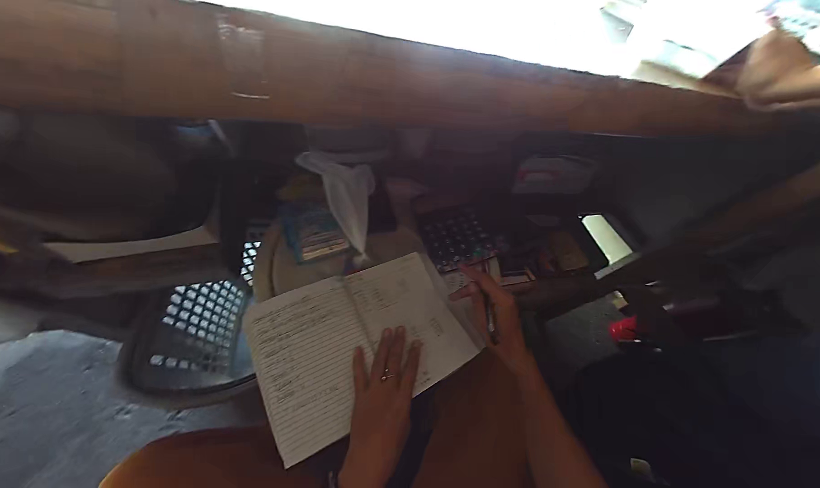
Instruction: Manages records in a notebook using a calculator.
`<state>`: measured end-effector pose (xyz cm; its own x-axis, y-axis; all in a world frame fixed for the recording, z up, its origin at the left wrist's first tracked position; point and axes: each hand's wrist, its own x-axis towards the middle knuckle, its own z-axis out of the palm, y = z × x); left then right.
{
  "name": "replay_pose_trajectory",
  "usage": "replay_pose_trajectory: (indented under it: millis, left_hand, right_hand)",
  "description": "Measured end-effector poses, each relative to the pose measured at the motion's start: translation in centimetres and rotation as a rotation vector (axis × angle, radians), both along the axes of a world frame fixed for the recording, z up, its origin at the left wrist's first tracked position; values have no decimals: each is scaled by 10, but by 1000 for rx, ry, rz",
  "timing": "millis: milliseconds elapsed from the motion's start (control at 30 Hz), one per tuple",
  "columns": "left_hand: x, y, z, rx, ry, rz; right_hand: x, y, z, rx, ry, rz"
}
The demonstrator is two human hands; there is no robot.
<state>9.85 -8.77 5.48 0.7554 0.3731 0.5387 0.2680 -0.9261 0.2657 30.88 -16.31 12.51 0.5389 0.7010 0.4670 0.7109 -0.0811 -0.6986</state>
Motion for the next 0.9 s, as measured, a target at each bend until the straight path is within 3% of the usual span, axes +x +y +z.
replay_pose_trajectory:
  millis: [167,333,433,500,567,733,900]
  left_hand:
    - [2,-1,2,-10,28,13]
    - [3,-3,6,-17,53,35]
    - [4,-3,7,-22,58,48]
    - [5,-3,6,-21,52,50]
    - [4,-4,5,-26,45,50]
    - [6,-5,4,-45,25,52]
    - [6,-5,4,-40,28,51]
  right_hand:
    - [-14,69,11,-46,-39,31]
    - [-4,166,38,-579,38,75]
    - [-7,195,36,-742,-6,145]
    - [-5,198,36,-715,23,181]
    - [7,196,32,-557,103,232]
    - [31,192,46,-206,682,210]
    - [40,186,75,-144,1023,195]
